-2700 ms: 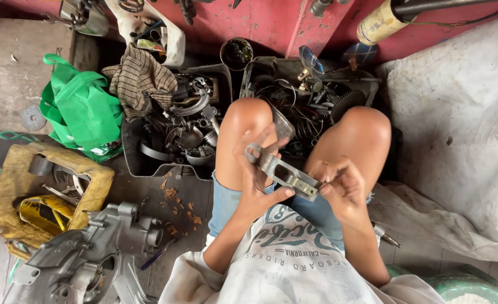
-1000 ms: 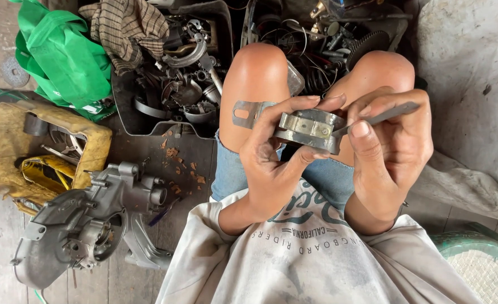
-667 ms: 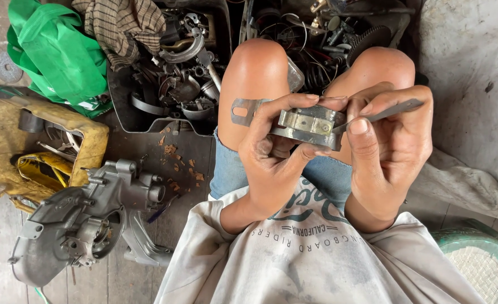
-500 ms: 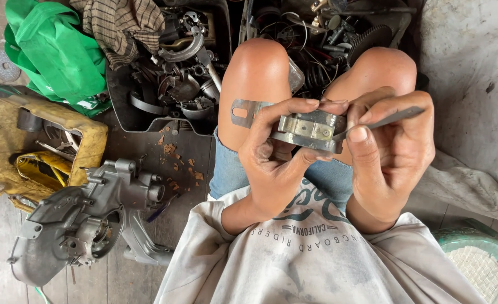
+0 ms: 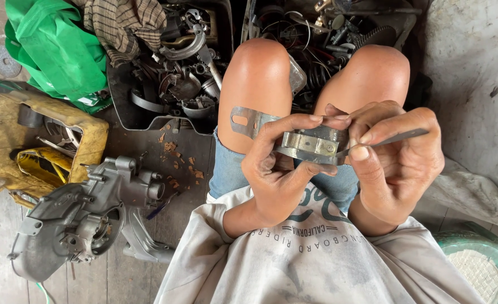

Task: The person sits on the floor and cleans a metal bracket using a small metal tool. They scrape the surface of the bracket to remove dirt or rust, turning the object over to clean different sides. The person also handles a larger metal ring-like part, scraping it with the same tool.

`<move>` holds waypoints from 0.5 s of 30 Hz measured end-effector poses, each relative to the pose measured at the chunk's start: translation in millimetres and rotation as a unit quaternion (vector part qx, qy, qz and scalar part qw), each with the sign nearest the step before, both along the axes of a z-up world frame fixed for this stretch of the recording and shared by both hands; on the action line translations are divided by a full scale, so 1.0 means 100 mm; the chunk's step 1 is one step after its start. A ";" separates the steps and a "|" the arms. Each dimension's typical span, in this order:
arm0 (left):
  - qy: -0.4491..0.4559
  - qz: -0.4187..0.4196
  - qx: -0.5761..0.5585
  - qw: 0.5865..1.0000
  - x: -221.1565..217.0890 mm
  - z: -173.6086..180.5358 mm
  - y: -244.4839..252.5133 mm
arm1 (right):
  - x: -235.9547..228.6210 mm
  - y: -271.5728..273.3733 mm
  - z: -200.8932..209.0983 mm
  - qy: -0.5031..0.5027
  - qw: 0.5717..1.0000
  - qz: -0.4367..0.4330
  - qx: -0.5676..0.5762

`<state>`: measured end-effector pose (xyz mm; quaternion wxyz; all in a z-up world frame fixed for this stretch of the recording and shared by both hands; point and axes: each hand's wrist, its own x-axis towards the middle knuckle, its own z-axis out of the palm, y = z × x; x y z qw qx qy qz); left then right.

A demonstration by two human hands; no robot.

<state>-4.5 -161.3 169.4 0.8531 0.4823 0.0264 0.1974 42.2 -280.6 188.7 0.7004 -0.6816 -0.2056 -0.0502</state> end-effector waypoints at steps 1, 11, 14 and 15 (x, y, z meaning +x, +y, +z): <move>0.000 0.000 0.000 1.000 0.00 -0.01 0.00 | 0.00 0.00 0.01 0.000 1.000 0.000 0.000; 0.002 0.034 -0.001 0.999 -0.03 -0.05 -0.07 | 0.03 -0.03 -0.02 0.007 0.999 0.037 0.014; -0.012 0.037 -0.003 0.999 -0.02 -0.05 -0.07 | 0.06 -0.04 -0.03 -0.012 0.998 0.055 0.016; -0.017 0.034 -0.013 0.999 -0.02 -0.05 -0.08 | 0.07 -0.04 -0.03 -0.020 0.998 0.064 0.017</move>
